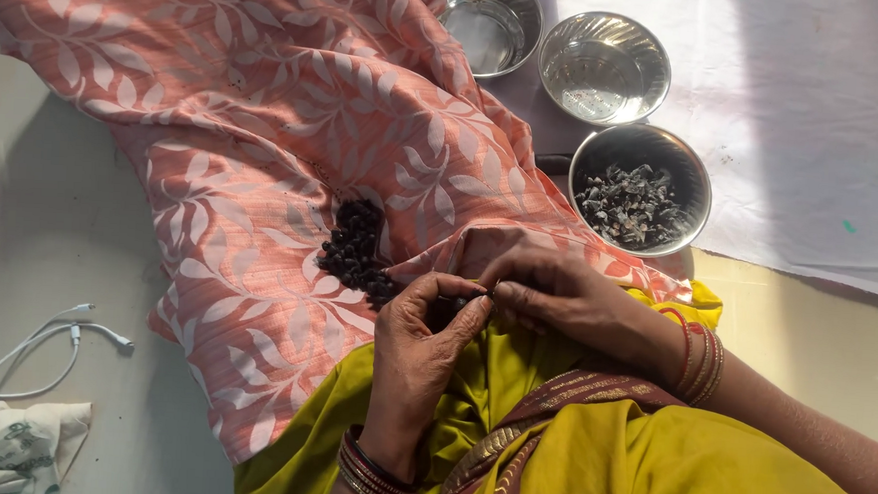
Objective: Manually remove stems and debris from dried tamarind pods or similar dried organic materials.
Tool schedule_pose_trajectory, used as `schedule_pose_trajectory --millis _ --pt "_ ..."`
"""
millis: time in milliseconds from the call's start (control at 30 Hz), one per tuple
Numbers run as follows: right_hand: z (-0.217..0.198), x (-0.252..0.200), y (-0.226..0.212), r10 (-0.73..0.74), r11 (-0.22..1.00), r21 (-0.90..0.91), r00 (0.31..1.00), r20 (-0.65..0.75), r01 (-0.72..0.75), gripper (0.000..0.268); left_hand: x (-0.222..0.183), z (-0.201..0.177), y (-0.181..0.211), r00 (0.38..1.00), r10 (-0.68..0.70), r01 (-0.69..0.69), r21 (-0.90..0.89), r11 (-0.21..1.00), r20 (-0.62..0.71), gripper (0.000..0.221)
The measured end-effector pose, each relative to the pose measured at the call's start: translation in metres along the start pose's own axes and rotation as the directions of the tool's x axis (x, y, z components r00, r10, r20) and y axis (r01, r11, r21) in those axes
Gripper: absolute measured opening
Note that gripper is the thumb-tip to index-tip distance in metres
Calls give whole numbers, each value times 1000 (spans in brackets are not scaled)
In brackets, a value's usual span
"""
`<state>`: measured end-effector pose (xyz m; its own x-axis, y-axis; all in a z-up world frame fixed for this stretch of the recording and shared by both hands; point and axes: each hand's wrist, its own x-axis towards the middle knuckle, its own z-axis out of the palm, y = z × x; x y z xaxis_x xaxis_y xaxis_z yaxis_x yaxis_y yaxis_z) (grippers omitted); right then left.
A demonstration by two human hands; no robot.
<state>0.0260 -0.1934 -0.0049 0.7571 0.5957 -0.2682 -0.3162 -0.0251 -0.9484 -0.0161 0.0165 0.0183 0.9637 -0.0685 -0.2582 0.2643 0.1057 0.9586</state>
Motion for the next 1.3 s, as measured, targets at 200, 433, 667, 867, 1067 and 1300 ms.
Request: schedule_pose_trajectory --millis 200,433,667,867,1067,1300 --pt "-4 -2 15 -174 917 -345 980 99 198 27 -3 4 9 982 179 -152 298 942 -66 13" --pt "-10 -2 28 -181 857 -481 982 55 185 20 0 5 -3 997 69 -71 264 962 16 9" --pt "-7 1 20 -170 985 -31 985 -21 169 16 2 6 -11 999 -30 32 -111 993 20 6" --pt "7 1 -4 -87 995 -40 996 5 87 24 3 7 -17 1000 1 -3 -187 982 -10 9" --pt "11 0 -8 -317 821 -498 948 11 280 18 5 6 -24 998 -55 50 -201 978 -18 10" --pt "15 3 0 -221 750 -643 975 -24 154 21 -1 15 5 898 436 -333 734 593 55 13"
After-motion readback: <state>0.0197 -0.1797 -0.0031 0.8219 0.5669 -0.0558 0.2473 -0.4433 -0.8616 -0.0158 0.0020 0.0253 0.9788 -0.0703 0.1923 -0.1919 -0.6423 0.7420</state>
